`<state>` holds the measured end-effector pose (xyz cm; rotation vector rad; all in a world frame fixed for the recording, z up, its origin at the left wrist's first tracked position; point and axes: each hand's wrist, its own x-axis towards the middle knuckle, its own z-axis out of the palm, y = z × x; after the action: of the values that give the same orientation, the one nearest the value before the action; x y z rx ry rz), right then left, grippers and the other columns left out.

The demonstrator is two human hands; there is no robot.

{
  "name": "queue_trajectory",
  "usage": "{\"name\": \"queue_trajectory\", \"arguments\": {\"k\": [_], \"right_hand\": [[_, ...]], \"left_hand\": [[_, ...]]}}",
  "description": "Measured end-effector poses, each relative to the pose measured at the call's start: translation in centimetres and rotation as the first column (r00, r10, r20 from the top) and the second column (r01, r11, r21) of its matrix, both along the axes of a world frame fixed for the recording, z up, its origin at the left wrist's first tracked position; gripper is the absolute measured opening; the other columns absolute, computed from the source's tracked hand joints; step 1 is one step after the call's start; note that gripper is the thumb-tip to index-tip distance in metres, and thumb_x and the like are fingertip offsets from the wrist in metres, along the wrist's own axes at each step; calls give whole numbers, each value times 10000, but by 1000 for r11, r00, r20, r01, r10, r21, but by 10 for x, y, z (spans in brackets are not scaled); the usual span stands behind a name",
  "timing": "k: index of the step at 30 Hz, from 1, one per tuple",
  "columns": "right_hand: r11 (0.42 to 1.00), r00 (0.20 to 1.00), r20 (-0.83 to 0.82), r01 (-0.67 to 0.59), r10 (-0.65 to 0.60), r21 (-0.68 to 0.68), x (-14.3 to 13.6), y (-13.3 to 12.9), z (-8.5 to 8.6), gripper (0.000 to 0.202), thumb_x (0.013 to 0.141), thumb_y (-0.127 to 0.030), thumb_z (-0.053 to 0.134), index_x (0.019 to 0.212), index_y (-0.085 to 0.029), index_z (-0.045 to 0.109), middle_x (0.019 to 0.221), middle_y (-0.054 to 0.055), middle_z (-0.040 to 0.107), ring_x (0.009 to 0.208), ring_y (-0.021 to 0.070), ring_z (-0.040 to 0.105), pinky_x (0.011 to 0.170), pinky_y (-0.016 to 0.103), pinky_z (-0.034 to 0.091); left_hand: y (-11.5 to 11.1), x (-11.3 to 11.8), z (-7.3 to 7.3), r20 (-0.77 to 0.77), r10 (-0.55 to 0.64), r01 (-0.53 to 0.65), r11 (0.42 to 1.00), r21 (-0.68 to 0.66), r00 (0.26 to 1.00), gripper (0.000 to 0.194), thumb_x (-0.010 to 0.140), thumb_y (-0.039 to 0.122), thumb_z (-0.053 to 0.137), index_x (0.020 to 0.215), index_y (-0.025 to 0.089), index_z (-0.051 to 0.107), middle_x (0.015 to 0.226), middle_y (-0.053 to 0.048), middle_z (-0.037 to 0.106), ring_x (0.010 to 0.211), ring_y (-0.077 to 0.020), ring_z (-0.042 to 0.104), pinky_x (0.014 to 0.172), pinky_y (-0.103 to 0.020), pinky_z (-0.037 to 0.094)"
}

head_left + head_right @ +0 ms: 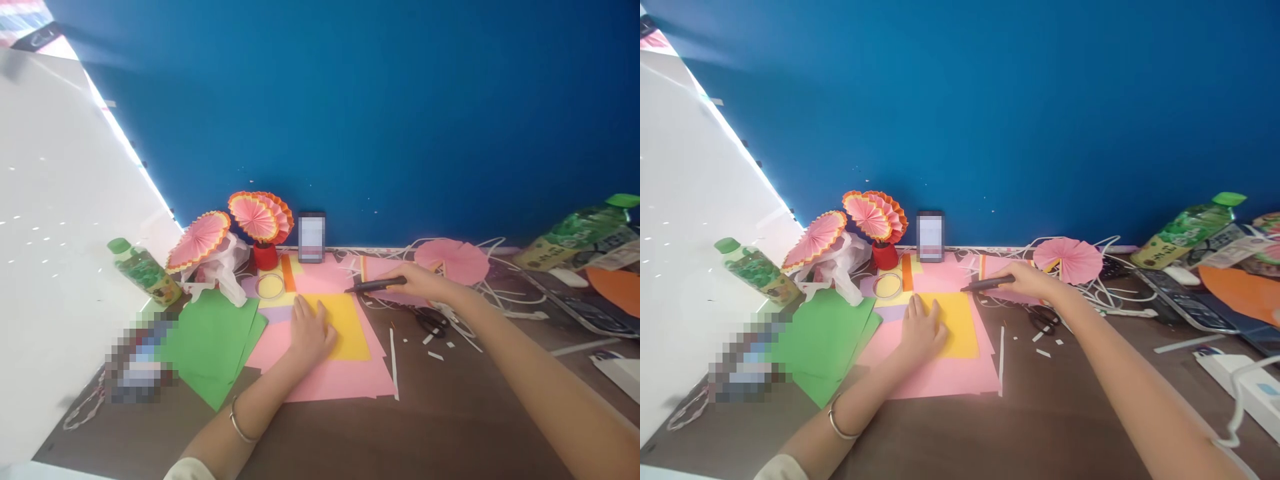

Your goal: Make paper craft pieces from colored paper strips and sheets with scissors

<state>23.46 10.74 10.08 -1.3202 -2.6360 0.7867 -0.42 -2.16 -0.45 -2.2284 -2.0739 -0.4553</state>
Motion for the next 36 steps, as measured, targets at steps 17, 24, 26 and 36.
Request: {"name": "queue_trajectory", "arguments": {"k": [17,24,26,36], "right_hand": [[993,995,-19,95,-94,64,15,-22,14,314,749,-379,535,996,-255,683,984,32,684,819,248,632,679,309,498],[846,915,-118,401,-385,352,40,-46,-25,443,823,-338,411,1186,-117,536,921,101,677,736,258,631,666,364,490],[791,900,-95,421,-426,444,45,-52,-43,446,835,-251,349,1227,-83,480,974,137,654,814,265,620,708,365,479],[571,734,175,331,-656,751,52,-93,-85,562,655,-69,478,1212,-140,449,1191,184,494,937,320,499,727,438,416]], "left_hand": [[-1,-1,4,44,-16,20,996,-88,999,565,763,337,446,1277,106,400,1350,-213,338,1257,-390,243,994,-490,225],[-4,-2,7,73,-2,8,997,-75,997,555,761,340,449,1268,119,411,1346,-217,337,1262,-383,244,997,-463,232],[-4,-2,7,82,6,0,997,-71,997,554,761,341,450,1268,122,411,1352,-209,332,1264,-372,247,1000,-460,231],[-4,-7,8,85,-60,70,991,-114,995,562,793,443,411,1269,145,415,1378,-182,313,1303,-336,195,1040,-458,170]]}}
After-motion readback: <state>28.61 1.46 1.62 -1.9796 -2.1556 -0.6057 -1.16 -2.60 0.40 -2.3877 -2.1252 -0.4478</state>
